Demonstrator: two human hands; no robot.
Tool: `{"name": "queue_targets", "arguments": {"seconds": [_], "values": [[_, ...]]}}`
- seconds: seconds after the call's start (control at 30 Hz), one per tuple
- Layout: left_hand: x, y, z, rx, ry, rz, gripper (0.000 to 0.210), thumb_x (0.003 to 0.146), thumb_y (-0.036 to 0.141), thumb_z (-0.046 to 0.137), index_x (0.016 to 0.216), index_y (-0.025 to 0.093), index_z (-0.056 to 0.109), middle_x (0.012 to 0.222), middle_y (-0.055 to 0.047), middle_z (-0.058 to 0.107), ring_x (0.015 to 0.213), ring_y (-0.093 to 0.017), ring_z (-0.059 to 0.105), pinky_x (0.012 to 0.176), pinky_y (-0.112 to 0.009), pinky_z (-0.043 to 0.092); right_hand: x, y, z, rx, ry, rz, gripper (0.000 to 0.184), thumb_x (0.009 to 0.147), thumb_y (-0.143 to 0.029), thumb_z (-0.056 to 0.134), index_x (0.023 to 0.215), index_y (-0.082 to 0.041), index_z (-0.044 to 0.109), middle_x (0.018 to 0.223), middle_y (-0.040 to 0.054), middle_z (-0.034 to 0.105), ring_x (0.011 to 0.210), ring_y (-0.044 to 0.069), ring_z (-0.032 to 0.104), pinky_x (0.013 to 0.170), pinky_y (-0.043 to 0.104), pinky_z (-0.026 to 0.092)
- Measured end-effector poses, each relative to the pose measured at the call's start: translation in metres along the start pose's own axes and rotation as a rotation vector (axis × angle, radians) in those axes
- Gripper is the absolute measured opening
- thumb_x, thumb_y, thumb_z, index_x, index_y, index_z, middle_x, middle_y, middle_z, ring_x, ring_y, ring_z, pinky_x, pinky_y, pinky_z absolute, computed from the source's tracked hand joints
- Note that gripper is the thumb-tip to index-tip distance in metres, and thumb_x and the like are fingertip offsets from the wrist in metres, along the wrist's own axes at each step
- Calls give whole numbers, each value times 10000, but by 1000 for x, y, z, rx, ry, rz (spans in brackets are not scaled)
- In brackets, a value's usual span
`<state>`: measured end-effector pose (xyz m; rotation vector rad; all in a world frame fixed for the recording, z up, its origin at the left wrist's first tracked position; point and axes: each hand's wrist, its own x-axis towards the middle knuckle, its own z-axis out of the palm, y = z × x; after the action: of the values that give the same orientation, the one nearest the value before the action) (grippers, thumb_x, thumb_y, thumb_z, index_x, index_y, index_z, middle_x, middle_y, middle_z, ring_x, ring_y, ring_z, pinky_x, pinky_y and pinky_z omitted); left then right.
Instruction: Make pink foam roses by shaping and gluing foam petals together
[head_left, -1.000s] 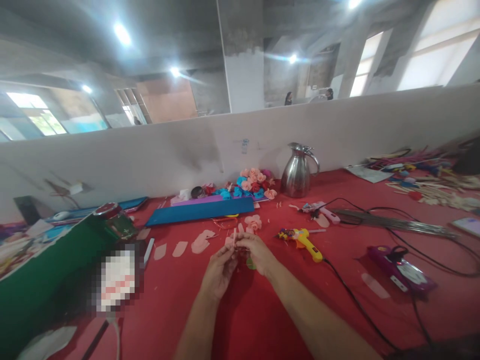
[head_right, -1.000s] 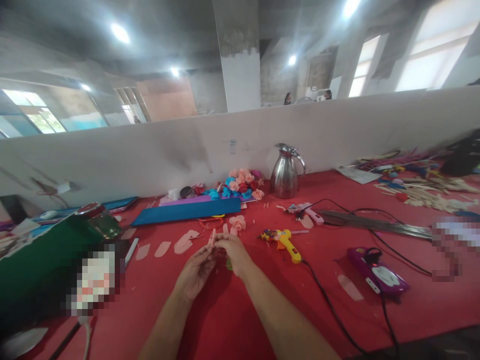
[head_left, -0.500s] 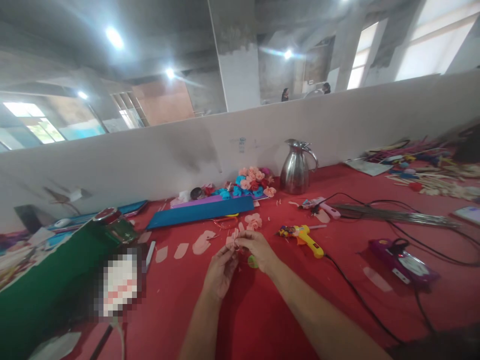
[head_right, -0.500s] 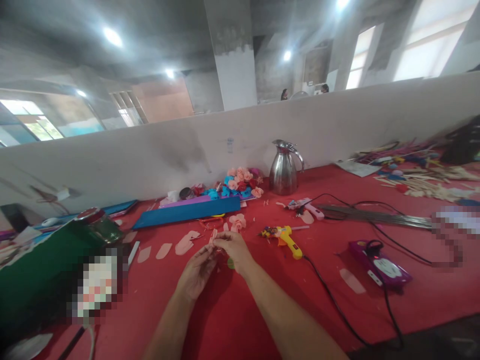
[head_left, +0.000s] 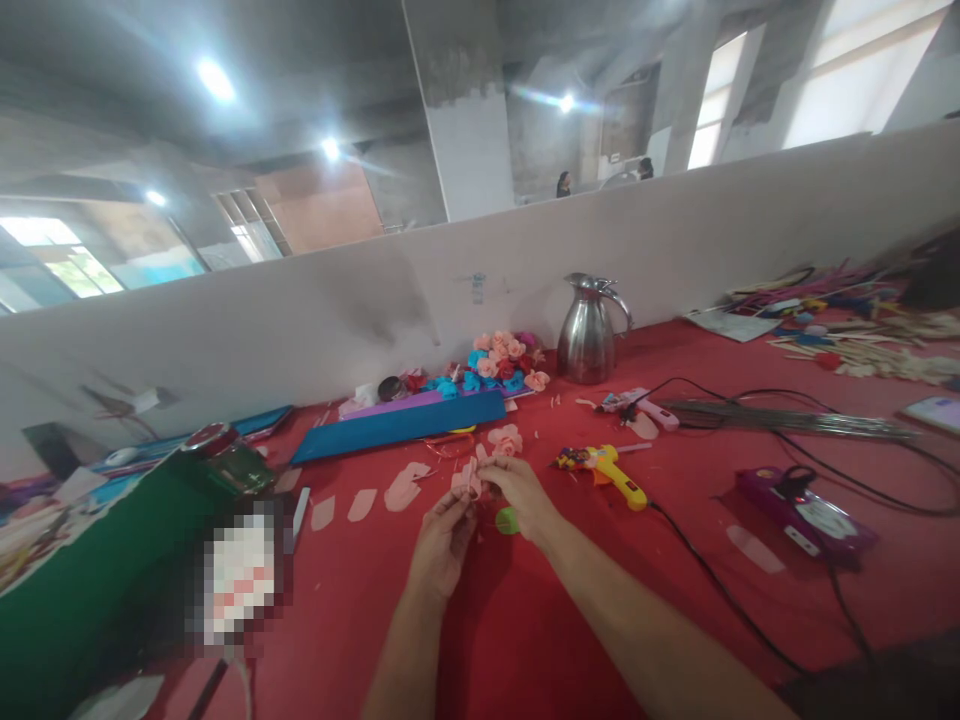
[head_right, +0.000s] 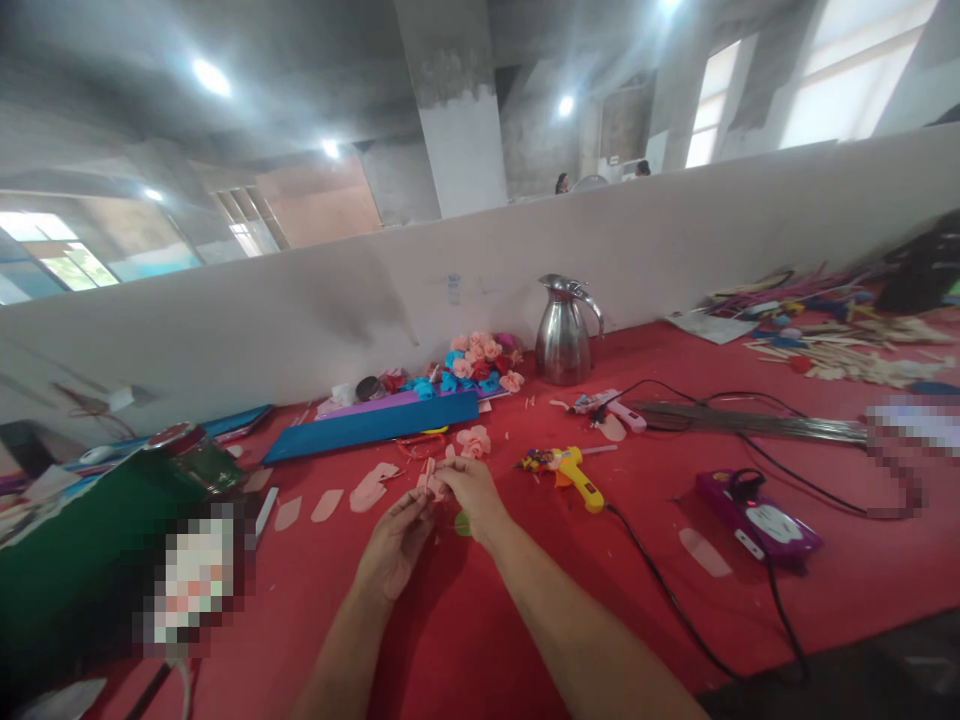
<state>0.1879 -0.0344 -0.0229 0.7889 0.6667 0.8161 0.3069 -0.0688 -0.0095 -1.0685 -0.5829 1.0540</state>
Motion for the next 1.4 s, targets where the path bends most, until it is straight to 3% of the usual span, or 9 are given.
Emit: {"name": "queue_targets", "arguments": {"seconds": [0.17, 0.27, 0.67, 0.93, 1.1, 1.23, 1.4], "values": [[0, 0, 1, 2, -10, 0, 178, 580, 120, 754, 734, 136, 666, 654, 22, 570, 528, -36, 476, 528, -128, 421, -1, 2, 3, -50, -93, 0, 62, 575, -235, 589, 589, -183, 620, 560, -18, 568, 537, 110, 477, 539, 240, 338], [0, 1, 1, -17, -26, -13, 194, 575, 130, 758, 744, 119, 664, 662, 20, 567, 529, -30, 474, 524, -122, 412, -1, 4, 5, -92, -86, -67, 70, 584, -226, 581, 545, -174, 606, 544, -18, 564, 539, 108, 474, 562, 246, 351], [1, 1, -3, -48, -51, -35, 189, 598, 133, 740, 754, 111, 635, 606, 32, 511, 485, -34, 427, 428, -137, 336, -3, 1, 6, -5, -95, 26, 74, 567, -225, 633, 623, -178, 644, 562, -33, 581, 546, 99, 496, 563, 233, 361], [-1, 3, -1, -95, -53, -65, 175, 600, 119, 735, 740, 111, 631, 621, 28, 523, 506, -34, 448, 452, -133, 361, -5, 3, 7, -13, -91, 17, 87, 554, -240, 670, 606, -171, 663, 569, -24, 585, 547, 98, 487, 555, 234, 352], [1, 1, -3, -102, -52, -51, 175, 588, 105, 742, 736, 114, 650, 639, 21, 558, 527, -38, 485, 494, -133, 403, -4, 5, 6, -19, -78, -6, 109, 544, -253, 679, 590, -156, 661, 561, -14, 585, 566, 108, 506, 593, 247, 373], [-1, 2, 2, -49, -17, 67, 246, 555, 117, 772, 776, 148, 666, 781, -8, 652, 699, -96, 603, 658, -179, 469, 0, 10, 4, -55, -84, -36, 112, 580, -262, 664, 622, -158, 665, 601, -5, 609, 601, 117, 526, 632, 252, 387], [-5, 4, 5, 60, 61, 139, 257, 611, 224, 767, 847, 157, 691, 842, -56, 705, 782, -171, 648, 717, -251, 474, 3, 19, 1, -242, -167, -148, 83, 629, -250, 629, 603, -172, 643, 598, -15, 601, 584, 123, 511, 594, 245, 378]]}}
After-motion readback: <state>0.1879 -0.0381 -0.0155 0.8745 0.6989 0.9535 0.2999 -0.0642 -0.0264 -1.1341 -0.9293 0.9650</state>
